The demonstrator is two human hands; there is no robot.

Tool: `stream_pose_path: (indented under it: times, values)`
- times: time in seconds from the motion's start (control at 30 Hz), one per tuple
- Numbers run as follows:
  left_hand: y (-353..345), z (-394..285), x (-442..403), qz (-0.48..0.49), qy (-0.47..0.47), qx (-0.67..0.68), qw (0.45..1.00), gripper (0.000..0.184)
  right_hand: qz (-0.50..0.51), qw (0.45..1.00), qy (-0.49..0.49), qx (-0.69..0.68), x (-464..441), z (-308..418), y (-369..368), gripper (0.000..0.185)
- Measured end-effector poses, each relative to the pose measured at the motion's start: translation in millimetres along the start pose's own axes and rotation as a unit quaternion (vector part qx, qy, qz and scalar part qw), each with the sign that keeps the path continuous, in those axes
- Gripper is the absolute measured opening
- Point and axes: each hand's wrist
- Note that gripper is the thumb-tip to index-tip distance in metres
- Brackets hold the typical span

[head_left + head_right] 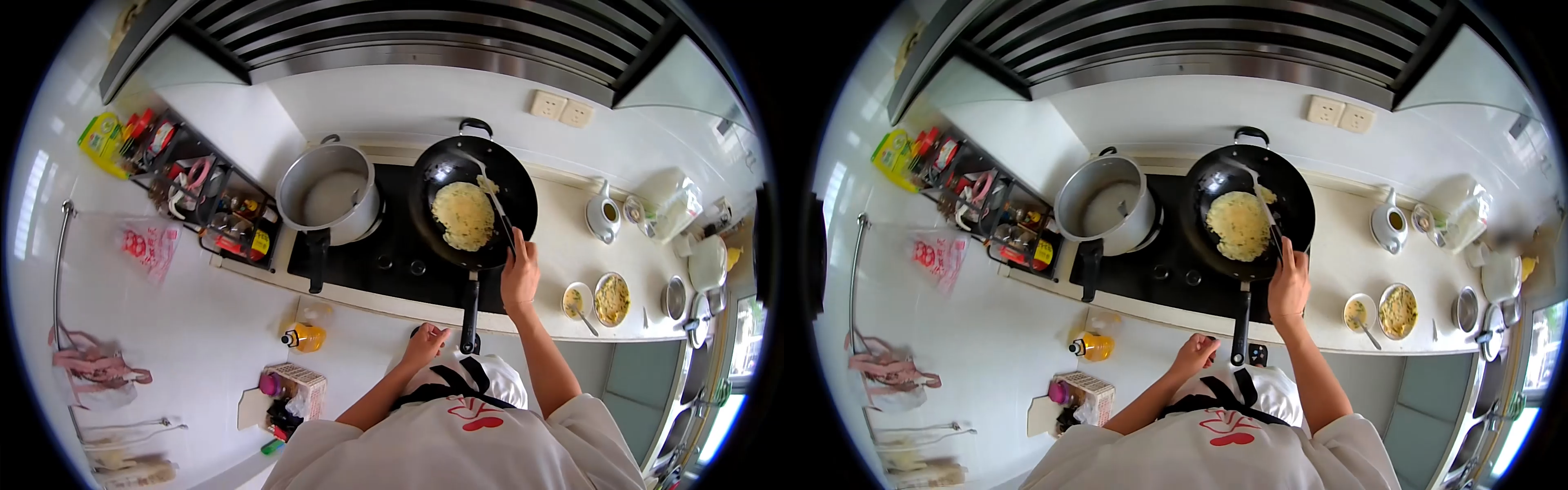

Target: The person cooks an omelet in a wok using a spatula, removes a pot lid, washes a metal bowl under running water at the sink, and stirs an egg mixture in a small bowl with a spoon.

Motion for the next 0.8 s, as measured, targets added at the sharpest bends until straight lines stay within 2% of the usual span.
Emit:
stream_pose_path:
  times: [0.03,0.13,0.2,0.27,0.33,0.47,0.67,0.73,0.8]
  values:
    - [2.9,-1.4,1.5,-0.002,0.008,0.007,1.0,0.046,0.007,0.999,0.033,0.016,-2.2,-3.6,0.0,0.053]
    - [7.9,-3.9,8.1,-0.01,0.025,0.016,0.999,0.043,0.005,0.999,0.025,0.046,-3.3,-7.3,-19.9,0.054]
    - [11.8,-2.1,9.1,-0.001,0.035,0.035,0.999,0.041,0.005,0.995,0.069,0.067,-3.7,-13.0,-32.0,0.06]
    - [13.1,1.2,8.9,0.011,0.043,0.062,0.997,0.04,0.037,0.992,0.046,0.11,1.9,-8.5,-35.7,0.064]
    - [17.1,5.8,6.8,0.016,0.051,0.095,0.994,0.038,0.057,0.994,0.033,0.09,11.8,-10.9,-39.8,0.068]
    - [29.7,15.5,1.7,0.041,0.052,0.093,0.993,0.034,0.001,0.993,-0.009,0.114,29.2,-12.0,-47.4,0.069]
    - [54.0,23.7,-3.4,0.07,0.051,0.057,0.995,0.031,-0.03,0.983,-0.148,0.106,43.2,-8.9,-46.2,0.074]
    - [62.1,19.5,-3.6,0.095,0.044,0.032,0.994,0.031,-0.043,0.968,-0.235,0.082,44.7,-3.5,-45.0,0.074]
    - [68.3,17.7,-3.6,0.111,0.052,0.006,0.992,0.024,-0.054,0.95,-0.306,0.018,44.4,0.1,-40.0,0.073]
Point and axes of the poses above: each hand's wrist, its own x-axis away from the middle knuckle, its own y-axis out of the back of the hand, z = x × y, and after that the axes turned 8 degrees about -x, right-handed
